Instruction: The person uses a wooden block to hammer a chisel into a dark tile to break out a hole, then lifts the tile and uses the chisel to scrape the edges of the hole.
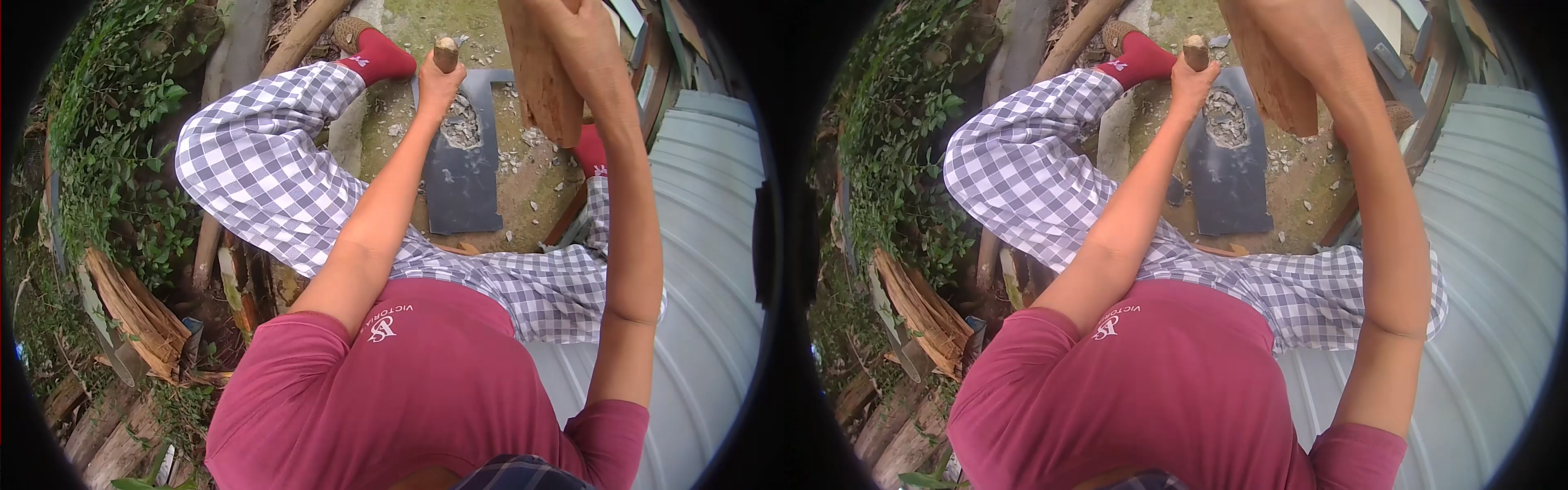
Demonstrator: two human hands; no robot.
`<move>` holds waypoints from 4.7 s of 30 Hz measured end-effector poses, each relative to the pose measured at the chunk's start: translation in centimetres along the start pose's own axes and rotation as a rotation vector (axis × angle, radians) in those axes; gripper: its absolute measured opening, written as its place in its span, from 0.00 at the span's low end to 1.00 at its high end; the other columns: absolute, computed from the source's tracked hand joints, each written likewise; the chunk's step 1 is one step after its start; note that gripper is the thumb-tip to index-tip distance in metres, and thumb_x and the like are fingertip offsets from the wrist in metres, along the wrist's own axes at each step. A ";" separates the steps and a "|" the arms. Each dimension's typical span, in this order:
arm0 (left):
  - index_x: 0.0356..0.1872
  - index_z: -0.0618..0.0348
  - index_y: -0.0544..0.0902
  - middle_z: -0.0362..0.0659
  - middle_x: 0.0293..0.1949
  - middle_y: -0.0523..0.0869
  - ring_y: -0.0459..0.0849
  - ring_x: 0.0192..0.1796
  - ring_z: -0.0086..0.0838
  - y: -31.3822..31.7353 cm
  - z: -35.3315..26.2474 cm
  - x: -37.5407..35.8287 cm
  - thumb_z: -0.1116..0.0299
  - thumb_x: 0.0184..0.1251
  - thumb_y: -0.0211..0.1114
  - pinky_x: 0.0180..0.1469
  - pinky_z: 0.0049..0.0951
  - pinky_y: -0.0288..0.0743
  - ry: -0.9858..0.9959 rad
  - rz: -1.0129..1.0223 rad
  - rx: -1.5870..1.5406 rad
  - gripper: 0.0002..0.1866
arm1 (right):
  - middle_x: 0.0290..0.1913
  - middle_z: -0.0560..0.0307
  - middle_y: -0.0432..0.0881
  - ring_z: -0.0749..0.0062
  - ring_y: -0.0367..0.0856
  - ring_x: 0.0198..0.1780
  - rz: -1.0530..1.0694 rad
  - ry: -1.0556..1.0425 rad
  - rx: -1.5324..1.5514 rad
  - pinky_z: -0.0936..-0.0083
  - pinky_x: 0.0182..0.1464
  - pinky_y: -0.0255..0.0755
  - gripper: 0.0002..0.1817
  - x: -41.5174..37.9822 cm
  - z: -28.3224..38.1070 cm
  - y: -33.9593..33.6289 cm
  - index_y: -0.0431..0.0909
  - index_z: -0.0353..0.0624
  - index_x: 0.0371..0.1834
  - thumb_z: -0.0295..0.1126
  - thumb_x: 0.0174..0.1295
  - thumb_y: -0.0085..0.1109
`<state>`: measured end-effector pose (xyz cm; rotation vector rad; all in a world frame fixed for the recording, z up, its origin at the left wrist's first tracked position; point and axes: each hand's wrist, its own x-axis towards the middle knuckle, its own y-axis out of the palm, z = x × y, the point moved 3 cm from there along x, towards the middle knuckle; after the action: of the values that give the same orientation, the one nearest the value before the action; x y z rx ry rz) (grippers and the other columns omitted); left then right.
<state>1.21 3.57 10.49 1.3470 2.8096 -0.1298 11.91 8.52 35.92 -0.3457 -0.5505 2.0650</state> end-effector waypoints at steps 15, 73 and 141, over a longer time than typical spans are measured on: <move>0.38 0.63 0.77 0.42 0.31 0.82 0.80 0.34 0.24 -0.1 1.3 0.4 0.71 0.50 0.68 0.39 0.29 0.74 0.015 0.008 0.005 0.14 | 0.47 0.40 0.81 0.48 0.82 0.45 0.103 0.179 -0.223 0.62 0.50 0.73 0.42 -0.7 -4.6 1.4 0.65 0.46 0.67 0.59 0.52 0.53; 0.37 0.64 0.73 0.43 0.29 0.79 0.77 0.32 0.27 0.7 -0.6 -2.5 0.71 0.51 0.66 0.38 0.30 0.73 0.096 -0.097 0.077 0.14 | 0.44 0.52 0.81 0.73 0.79 0.43 -0.218 0.210 0.352 0.76 0.46 0.72 0.32 -8.2 -6.1 -4.4 0.72 0.36 0.56 0.52 0.58 0.59; 0.42 0.62 0.74 0.42 0.34 0.81 0.78 0.36 0.25 -0.8 0.1 -2.7 0.71 0.52 0.67 0.43 0.29 0.73 0.151 -0.049 -0.085 0.16 | 0.44 0.43 0.82 0.54 0.82 0.45 0.283 0.270 -0.072 0.61 0.49 0.72 0.38 -6.8 -9.8 2.3 0.66 0.50 0.66 0.55 0.52 0.53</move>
<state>2.26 1.00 10.56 1.3235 2.9345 0.0934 18.13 4.05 26.48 -0.7697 -0.4307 2.2225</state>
